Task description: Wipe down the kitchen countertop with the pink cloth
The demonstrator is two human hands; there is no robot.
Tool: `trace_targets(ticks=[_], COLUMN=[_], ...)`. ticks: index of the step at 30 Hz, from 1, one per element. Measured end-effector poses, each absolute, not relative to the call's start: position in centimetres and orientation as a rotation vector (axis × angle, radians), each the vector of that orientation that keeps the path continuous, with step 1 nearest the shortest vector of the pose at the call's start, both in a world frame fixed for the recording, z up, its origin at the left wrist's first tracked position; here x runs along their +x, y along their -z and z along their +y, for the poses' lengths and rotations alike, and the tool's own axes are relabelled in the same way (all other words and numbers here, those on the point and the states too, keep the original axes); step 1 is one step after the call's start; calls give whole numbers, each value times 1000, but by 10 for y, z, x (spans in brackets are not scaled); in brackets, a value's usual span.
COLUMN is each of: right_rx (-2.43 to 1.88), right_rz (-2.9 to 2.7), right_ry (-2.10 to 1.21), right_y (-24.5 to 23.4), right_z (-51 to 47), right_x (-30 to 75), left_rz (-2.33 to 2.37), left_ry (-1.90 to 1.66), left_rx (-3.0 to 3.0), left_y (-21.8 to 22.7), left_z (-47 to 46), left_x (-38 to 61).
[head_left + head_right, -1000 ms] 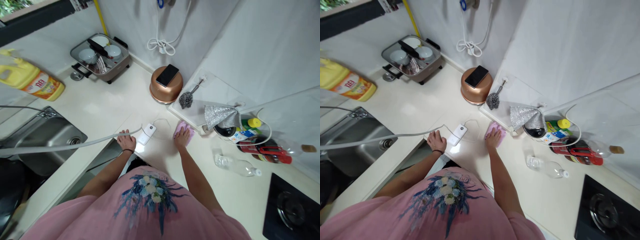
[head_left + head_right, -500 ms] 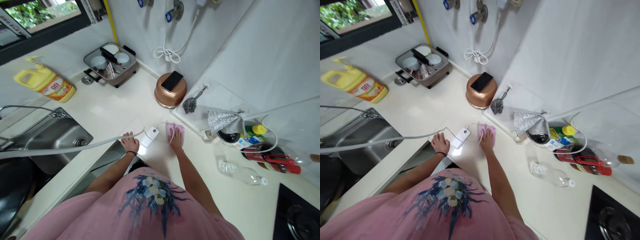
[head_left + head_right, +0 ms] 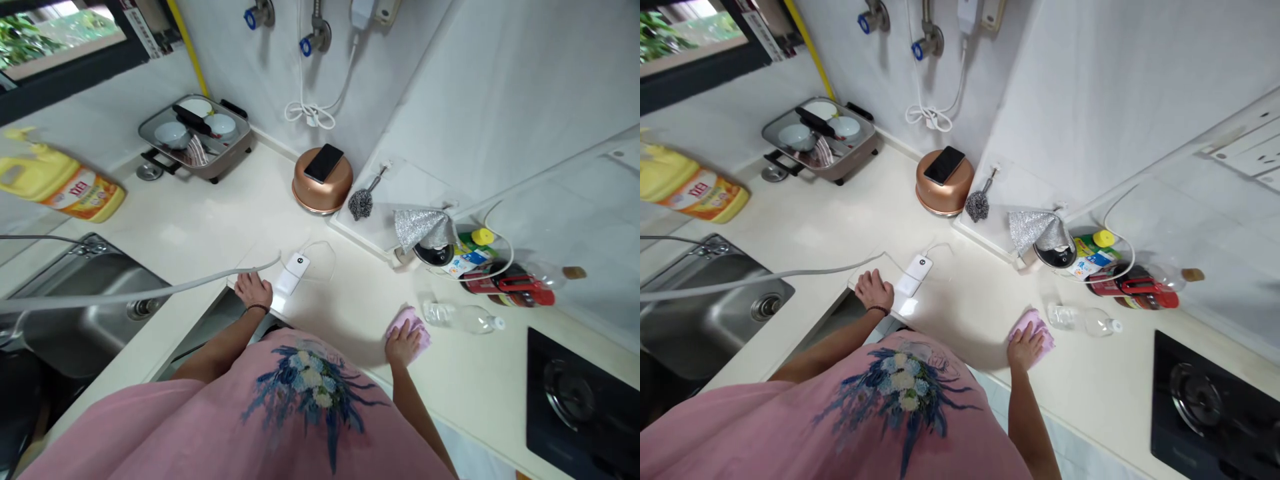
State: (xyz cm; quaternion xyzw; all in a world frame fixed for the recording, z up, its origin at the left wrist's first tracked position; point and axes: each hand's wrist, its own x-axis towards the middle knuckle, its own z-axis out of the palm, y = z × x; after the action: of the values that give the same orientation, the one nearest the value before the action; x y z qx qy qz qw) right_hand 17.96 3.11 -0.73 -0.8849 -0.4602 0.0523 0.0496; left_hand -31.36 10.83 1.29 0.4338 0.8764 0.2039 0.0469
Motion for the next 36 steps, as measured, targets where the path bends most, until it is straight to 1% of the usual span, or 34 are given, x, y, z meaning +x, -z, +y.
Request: trace_targets(ticks=[4,8,11,15,17,19,21,23,26,30,33,36], right_rx=[-2737,-2639,-2439,-1962,-1793,-1735,-1817,-2033,-2399,-2722,-2825,-2863], right_rz=[-1247,-1537,-1868,-2352,-2502,-2551,-2495,-2336,-1987,-1439,-1109,-1001], right_ry=[-110,-213,-358,-491,-512,-519,-496,-438,-342,-198,-117,-91], right_y=[4,-4,-9,-13,-14,-13,-12,-9,-6,-3,-3,-3], right_z=[42,68,81,81,76,69,60,45,11,-38,-56,-50], right_x=[144,73,2,-81,-100,-98,-74,-35,37,115,134,114], left_rz=[2657,2632,2610,2566,2551,2552,2556,2548,2527,2521,2524,2548], left_ry=[-645,-680,-689,-694,-692,-690,-690,-691,-691,-685,-664,-615], left_rx=[1317,1277,1253,1259,1267,1275,1283,1288,1285,1279,1287,1300], left_y=[-12,-10,-9,-11,-12,-13,-14,-14,-15,-16,-16,-16], left_z=[108,109,109,108,107,106,106,105,106,106,106,106], left_x=[-314,-315,-315,-316,-317,-317,-317,-316,-316,-316,-316,-316])
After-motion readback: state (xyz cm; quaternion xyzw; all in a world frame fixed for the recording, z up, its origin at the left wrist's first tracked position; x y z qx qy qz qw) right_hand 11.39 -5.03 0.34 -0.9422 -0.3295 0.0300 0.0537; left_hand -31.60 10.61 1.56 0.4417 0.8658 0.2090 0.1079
